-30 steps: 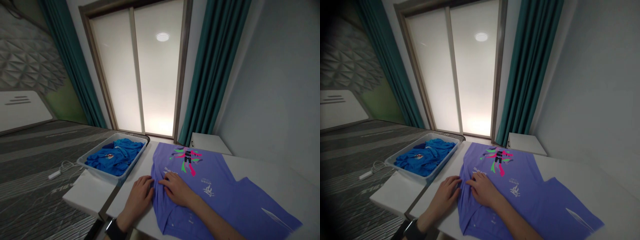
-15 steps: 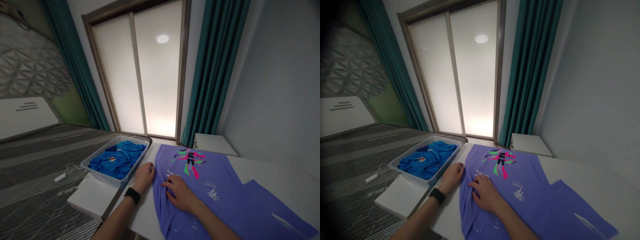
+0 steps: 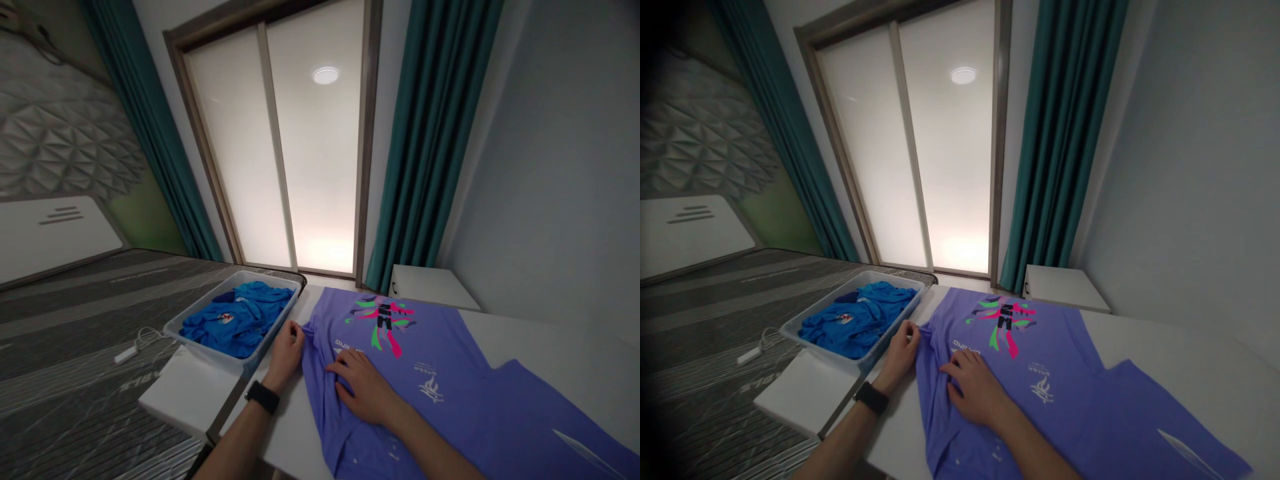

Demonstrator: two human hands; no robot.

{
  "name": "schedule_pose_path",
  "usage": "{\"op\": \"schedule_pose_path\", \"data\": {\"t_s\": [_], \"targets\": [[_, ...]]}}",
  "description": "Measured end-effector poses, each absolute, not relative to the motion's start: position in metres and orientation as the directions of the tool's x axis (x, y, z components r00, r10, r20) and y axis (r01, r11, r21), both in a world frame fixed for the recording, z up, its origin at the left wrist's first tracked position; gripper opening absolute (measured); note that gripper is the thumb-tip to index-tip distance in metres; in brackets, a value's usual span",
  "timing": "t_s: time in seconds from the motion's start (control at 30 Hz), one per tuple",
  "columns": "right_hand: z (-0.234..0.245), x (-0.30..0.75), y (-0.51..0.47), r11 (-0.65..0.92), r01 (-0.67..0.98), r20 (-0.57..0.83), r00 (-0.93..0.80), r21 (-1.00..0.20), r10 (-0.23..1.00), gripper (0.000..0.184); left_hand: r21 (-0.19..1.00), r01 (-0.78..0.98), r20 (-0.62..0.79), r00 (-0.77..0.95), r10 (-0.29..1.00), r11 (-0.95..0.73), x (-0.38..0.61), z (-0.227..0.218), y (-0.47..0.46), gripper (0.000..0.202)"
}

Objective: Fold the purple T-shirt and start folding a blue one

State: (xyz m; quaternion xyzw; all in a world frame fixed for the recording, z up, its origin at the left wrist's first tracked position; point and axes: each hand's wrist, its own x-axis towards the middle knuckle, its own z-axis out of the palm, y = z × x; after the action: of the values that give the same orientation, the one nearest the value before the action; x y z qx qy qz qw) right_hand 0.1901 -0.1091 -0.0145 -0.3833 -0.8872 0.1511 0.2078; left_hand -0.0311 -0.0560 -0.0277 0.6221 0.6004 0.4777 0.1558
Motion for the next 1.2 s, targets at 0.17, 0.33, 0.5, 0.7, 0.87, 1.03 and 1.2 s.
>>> {"op": "schedule_pose_path", "data": {"t_s": [0.17,0.33,0.5,0.7,0.87,1.03,1.2], "targets": [[-0.015,0.191,-0.109,0.664,0.611,0.261,-0.621,-0.43,0.74,0.041,0.779,0.567,0.469,-0.245,0.848,-0.268,-0.029,-0.012,-0.072,0.014],[-0.014,0.191,-0.11,0.663,0.608,0.255,-0.623,-0.437,0.739,0.042,0.69,0.65,0.575,-0.224,0.787,-0.319,-0.025,0.008,-0.091,0.011],[-0.014,0.191,-0.109,0.657,0.607,0.252,-0.619,-0.447,0.744,0.042,0.595,0.703,0.543,0.004,0.84,-0.388,-0.031,0.015,-0.103,0.009],[-0.015,0.191,-0.108,0.66,0.606,0.242,-0.627,-0.444,0.74,0.047,0.341,0.871,0.308,0.252,0.917,-0.354,-0.05,0.012,-0.118,0.015],[-0.017,0.192,-0.108,0.658,0.604,0.248,-0.623,-0.45,0.742,0.048,0.197,0.918,0.369,0.256,0.893,-0.344,-0.058,0.004,-0.125,0.028],[-0.012,0.198,-0.107,0.67,0.585,0.28,-0.621,-0.457,0.732,0.045,0.201,0.888,0.384,0.316,0.867,-0.413,-0.056,-0.012,-0.126,0.051],[-0.007,0.224,-0.091,0.594,0.686,0.301,-0.512,-0.42,0.805,0.037,0.208,0.891,0.382,0.306,0.872,-0.403,-0.056,-0.025,-0.124,0.053]]}}
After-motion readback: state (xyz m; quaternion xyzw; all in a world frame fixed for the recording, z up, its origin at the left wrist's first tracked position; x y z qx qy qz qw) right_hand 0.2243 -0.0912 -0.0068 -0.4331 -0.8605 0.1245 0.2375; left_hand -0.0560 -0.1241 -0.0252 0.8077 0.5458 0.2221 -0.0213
